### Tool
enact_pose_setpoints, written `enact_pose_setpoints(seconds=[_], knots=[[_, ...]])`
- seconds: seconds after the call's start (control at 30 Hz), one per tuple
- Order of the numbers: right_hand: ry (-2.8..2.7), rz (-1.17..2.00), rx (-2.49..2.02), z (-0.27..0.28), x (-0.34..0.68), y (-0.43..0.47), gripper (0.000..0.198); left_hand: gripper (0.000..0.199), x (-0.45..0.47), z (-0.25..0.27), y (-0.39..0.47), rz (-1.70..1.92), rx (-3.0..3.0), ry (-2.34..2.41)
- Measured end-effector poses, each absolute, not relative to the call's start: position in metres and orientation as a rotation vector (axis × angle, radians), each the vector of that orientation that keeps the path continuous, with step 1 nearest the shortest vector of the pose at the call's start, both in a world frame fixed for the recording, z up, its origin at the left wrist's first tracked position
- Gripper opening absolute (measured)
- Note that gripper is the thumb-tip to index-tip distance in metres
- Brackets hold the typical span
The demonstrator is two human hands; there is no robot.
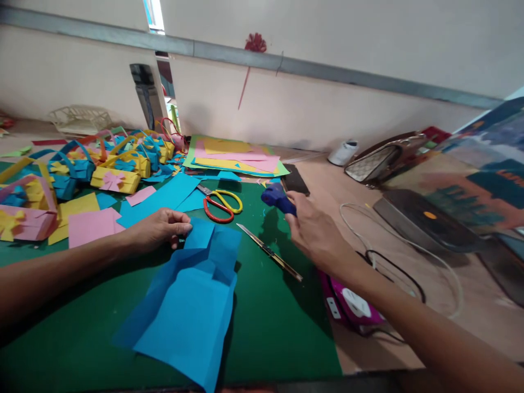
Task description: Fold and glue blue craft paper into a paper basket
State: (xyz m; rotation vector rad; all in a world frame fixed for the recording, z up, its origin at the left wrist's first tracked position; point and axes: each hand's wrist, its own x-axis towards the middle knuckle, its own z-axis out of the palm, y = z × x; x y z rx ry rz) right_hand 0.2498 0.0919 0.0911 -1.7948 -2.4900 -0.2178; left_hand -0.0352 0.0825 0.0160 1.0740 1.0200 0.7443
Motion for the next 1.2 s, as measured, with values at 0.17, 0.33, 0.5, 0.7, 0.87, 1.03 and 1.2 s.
enact_pose_setpoints(seconds=[0.17, 0.33, 0.5, 0.7, 0.87, 1.03, 1.2], knots=[[-1.956, 0.326, -1.785, 0.11, 0.227, 0.065, 0.032, 0.028, -0.035, 0.012, 0.085, 0.813, 0.94, 0.973], [-1.961, 0.719, -1.633, 0.101, 0.209, 0.041, 0.023, 0.033, -0.035, 0.01, 0.087, 0.88, 0.828, 0.935], [-1.999, 1.031, -1.44, 0.086, 0.206, 0.031, 0.021, 0.04, -0.037, 0.008, 0.09, 0.909, 0.755, 0.877], [-1.918, 1.039, -1.476, 0.072, 0.21, 0.029, 0.028, 0.043, -0.039, 0.001, 0.096, 0.92, 0.708, 0.813], [-2.11, 0.798, -1.432, 0.061, 0.217, 0.031, 0.036, 0.038, -0.04, -0.001, 0.096, 0.915, 0.691, 0.777], [-2.215, 0.646, -1.438, 0.054, 0.217, 0.034, 0.046, 0.039, -0.037, 0.001, 0.095, 0.902, 0.685, 0.766], [-2.226, 0.61, -1.448, 0.055, 0.215, 0.036, 0.05, 0.04, -0.036, 0.002, 0.094, 0.893, 0.685, 0.771]])
